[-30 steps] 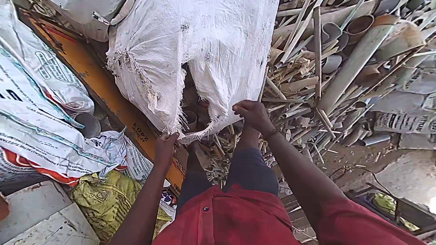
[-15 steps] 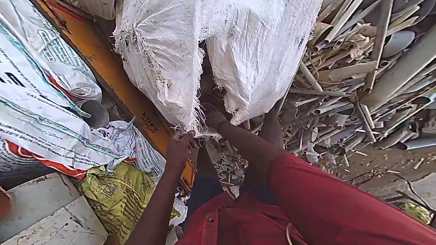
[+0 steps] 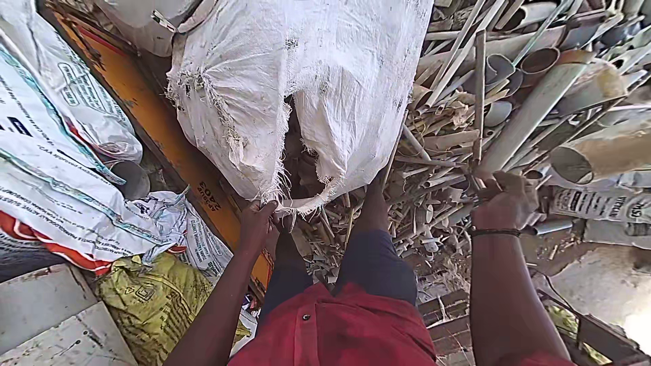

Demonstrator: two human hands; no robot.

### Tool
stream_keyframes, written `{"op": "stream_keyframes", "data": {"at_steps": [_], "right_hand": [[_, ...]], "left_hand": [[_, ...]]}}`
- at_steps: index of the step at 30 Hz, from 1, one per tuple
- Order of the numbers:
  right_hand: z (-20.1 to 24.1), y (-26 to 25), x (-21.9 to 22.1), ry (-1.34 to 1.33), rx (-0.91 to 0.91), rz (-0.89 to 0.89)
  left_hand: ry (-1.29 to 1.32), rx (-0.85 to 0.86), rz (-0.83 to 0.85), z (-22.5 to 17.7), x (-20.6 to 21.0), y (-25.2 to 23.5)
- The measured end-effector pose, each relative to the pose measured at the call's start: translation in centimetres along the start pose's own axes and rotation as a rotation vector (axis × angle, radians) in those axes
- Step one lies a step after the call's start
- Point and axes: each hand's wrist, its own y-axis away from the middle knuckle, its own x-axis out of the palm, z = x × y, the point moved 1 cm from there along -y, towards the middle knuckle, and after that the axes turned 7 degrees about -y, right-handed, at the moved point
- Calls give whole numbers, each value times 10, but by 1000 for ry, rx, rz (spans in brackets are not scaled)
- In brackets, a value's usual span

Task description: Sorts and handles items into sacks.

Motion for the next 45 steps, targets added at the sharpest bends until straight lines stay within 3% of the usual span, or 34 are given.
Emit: {"op": "stream_keyframes", "data": {"at_steps": [2, 6, 8, 11, 16, 19, 23, 26, 28, 31, 34, 37, 39, 40, 42, 45], "right_hand": [[-29, 38, 45, 302, -7, 315], [-119, 130, 181, 647, 22, 1146], [-162, 163, 239, 955, -111, 1327], [-204, 182, 284, 1354, -267, 1229], [-240, 165, 298, 1385, -307, 1019], [-207, 157, 279, 1395, -151, 1142], [-176, 144, 254, 1331, -236, 1329], [-135, 132, 236, 1091, -362, 1342], [-89, 122, 218, 827, -300, 1281], [1, 86, 168, 501, -96, 1093], [76, 23, 90, 216, -110, 738], [96, -36, 22, 8, -186, 229], [86, -50, 5, 109, -223, 44], [75, -45, 11, 180, -221, 35], [41, -14, 45, 344, -200, 202], [-36, 54, 126, 569, -133, 726]], "left_hand": [[-10, -6, 3, 0, 1, -1], [-42, -6, 18, 4, 5, -3], [-45, 6, 27, 4, 8, -4], [-32, 7, 34, 8, 10, -4], [-23, 4, 32, 11, 5, -7], [-27, -4, 29, 13, 2, -9], [-25, 5, 32, 11, 5, -13], [-38, -16, 30, 10, 9, -12], [-37, -24, 32, 10, 11, -13], [-24, -20, 33, 4, 12, -11], [-50, -32, 35, -4, 10, -6], [-51, -22, 42, -3, 9, -5], [-55, -26, 34, -2, 8, -6], [-59, -30, 31, -2, 7, -6], [-49, -31, 28, 0, 6, -8], [-5, -37, 28, 2, 8, -9]]}}
